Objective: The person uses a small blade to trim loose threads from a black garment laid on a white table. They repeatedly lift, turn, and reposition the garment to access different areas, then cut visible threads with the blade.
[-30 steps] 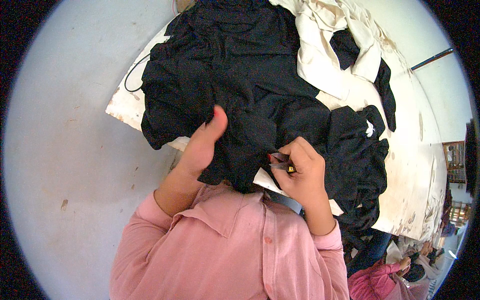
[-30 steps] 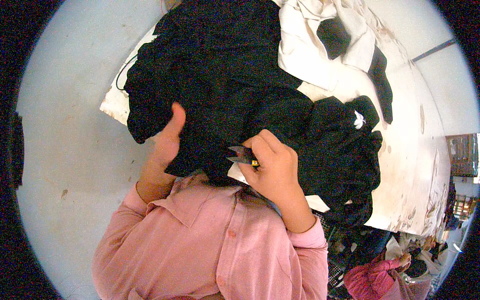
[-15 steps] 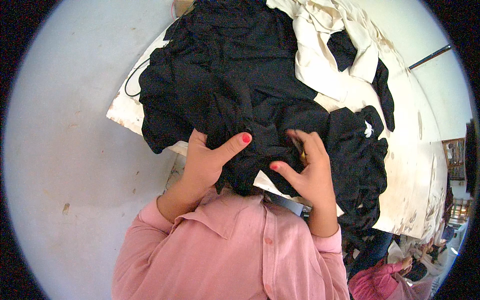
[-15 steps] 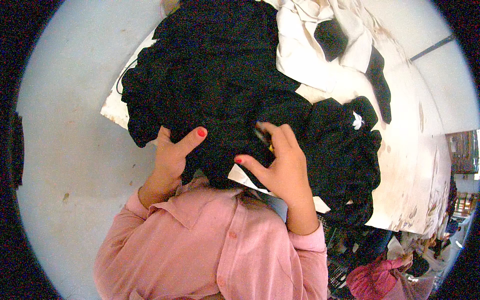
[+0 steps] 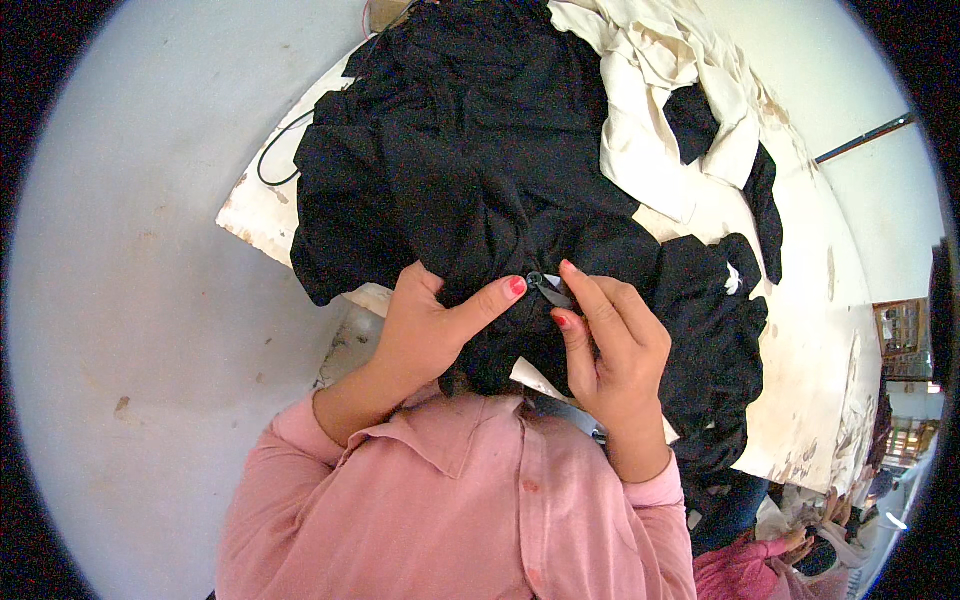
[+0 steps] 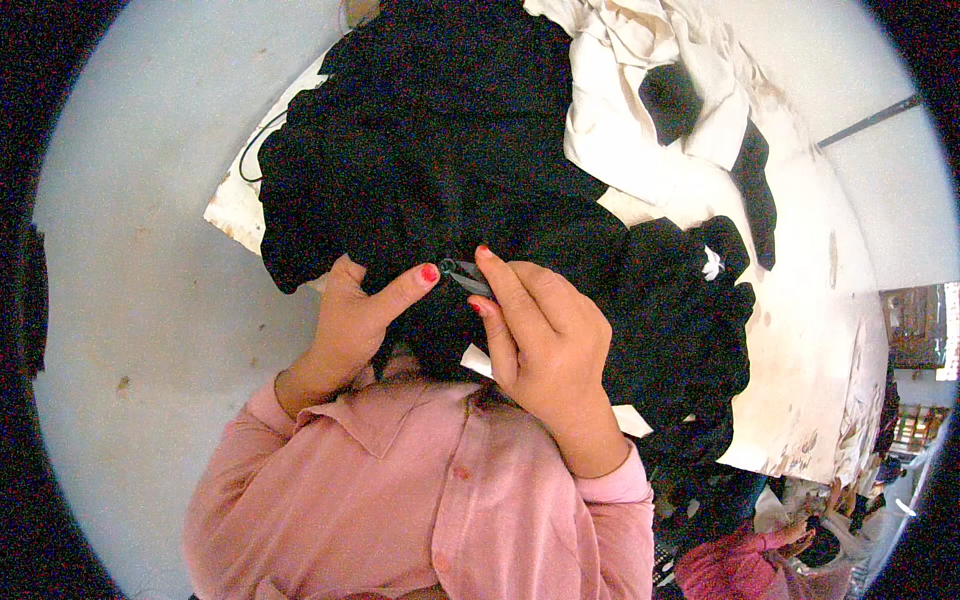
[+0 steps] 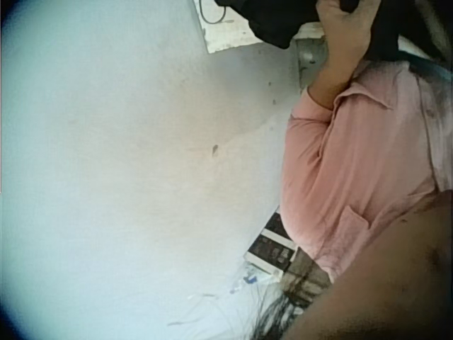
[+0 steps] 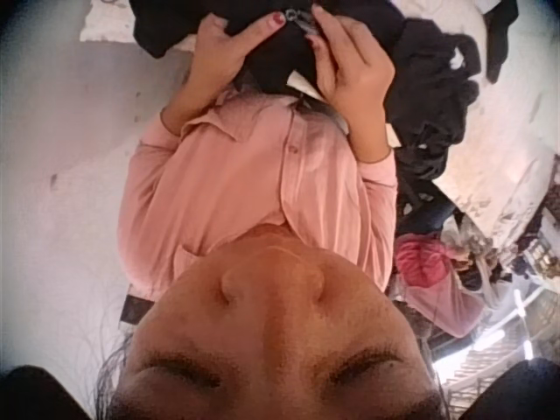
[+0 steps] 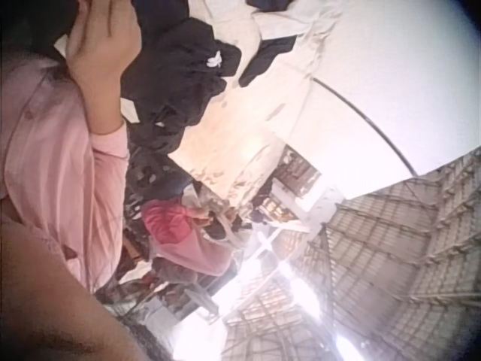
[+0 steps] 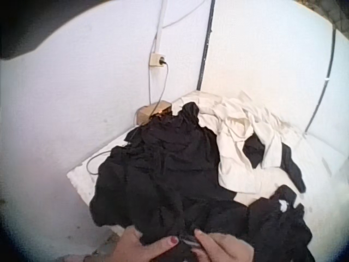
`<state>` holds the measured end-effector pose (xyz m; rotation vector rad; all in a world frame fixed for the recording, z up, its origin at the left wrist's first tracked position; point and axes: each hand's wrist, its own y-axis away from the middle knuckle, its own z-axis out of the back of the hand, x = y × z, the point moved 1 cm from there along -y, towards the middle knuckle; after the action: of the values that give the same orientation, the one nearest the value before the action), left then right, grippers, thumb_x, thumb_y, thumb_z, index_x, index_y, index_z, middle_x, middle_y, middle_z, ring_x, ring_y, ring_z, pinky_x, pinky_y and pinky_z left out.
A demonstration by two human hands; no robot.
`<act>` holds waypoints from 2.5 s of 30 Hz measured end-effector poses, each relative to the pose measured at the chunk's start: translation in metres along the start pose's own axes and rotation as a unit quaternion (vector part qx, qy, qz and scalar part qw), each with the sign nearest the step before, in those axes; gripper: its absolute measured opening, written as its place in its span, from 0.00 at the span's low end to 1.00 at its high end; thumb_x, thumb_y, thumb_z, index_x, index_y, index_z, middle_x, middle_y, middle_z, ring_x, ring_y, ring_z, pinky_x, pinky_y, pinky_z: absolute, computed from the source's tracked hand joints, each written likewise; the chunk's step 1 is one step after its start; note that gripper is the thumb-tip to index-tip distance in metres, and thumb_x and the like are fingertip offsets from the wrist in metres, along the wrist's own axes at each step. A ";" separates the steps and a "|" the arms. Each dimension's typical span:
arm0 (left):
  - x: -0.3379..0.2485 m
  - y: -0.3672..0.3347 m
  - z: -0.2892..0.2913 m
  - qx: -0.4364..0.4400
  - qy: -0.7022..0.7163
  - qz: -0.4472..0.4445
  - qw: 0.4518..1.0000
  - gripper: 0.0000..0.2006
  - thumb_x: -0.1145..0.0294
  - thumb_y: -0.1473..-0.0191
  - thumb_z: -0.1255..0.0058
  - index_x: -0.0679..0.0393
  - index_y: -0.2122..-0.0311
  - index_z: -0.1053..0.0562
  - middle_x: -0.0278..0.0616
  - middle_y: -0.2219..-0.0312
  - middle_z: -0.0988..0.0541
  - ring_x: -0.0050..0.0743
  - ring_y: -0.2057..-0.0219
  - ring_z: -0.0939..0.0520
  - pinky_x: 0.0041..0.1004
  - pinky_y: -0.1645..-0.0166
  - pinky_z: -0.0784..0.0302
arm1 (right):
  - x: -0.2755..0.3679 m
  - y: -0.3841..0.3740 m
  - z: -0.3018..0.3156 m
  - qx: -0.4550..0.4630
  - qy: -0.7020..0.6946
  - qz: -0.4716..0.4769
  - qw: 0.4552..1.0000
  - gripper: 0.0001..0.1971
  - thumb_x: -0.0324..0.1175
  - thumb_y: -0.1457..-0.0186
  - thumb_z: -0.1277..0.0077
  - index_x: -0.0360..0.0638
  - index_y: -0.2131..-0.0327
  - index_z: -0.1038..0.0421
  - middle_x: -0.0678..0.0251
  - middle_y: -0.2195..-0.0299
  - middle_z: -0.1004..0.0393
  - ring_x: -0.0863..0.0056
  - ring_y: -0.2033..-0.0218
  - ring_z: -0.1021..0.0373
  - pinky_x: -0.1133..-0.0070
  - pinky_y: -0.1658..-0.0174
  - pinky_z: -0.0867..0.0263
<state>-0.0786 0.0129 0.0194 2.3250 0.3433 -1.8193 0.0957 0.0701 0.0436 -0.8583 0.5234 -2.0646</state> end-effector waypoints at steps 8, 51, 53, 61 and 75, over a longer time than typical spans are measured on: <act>0.002 0.000 0.003 0.020 0.054 0.063 0.996 0.14 0.69 0.47 0.39 0.63 0.57 0.23 0.37 0.64 0.18 0.21 0.65 0.19 0.24 0.58 0.24 | 0.003 -0.003 0.001 0.017 0.010 0.004 1.000 0.18 0.29 0.54 0.39 0.43 0.56 0.23 0.63 0.68 0.24 0.70 0.73 0.26 0.78 0.72 0.31; 0.004 0.006 0.003 -0.038 0.044 0.063 0.996 0.16 0.64 0.48 0.38 0.65 0.58 0.24 0.39 0.64 0.18 0.24 0.64 0.19 0.27 0.57 0.24 | 0.017 -0.007 0.009 0.030 -0.038 -0.088 0.995 0.29 0.35 0.58 0.35 0.43 0.49 0.31 0.60 0.68 0.29 0.67 0.75 0.30 0.76 0.72 0.32; -0.005 -0.004 0.011 -0.107 0.035 0.117 0.987 0.19 0.60 0.48 0.38 0.66 0.59 0.23 0.40 0.65 0.18 0.26 0.64 0.19 0.28 0.56 0.24 | 0.014 -0.006 0.011 0.032 -0.016 -0.111 0.993 0.37 0.41 0.60 0.32 0.43 0.46 0.34 0.59 0.68 0.31 0.66 0.73 0.30 0.74 0.71 0.32; -0.026 -0.047 0.080 -0.034 -0.301 0.048 0.952 0.28 0.52 0.46 0.43 0.69 0.51 0.29 0.45 0.56 0.21 0.35 0.57 0.21 0.31 0.51 0.27 | -0.031 0.064 0.021 0.127 0.110 -0.199 0.965 0.50 0.46 0.73 0.28 0.44 0.42 0.40 0.57 0.64 0.34 0.58 0.68 0.31 0.69 0.66 0.32; -0.044 -0.022 0.121 -0.056 0.154 -0.115 0.980 0.23 0.78 0.48 0.47 0.68 0.45 0.32 0.58 0.56 0.23 0.40 0.56 0.20 0.31 0.48 0.25 | -0.092 0.133 0.078 -0.038 -0.013 -0.285 0.958 0.28 0.25 0.66 0.43 0.40 0.54 0.29 0.56 0.51 0.33 0.59 0.47 0.35 0.69 0.43 0.39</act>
<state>-0.2075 -0.0027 0.0332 2.5748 0.7653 -1.4752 0.2626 0.0631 -0.0216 -1.1832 0.3676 -2.5590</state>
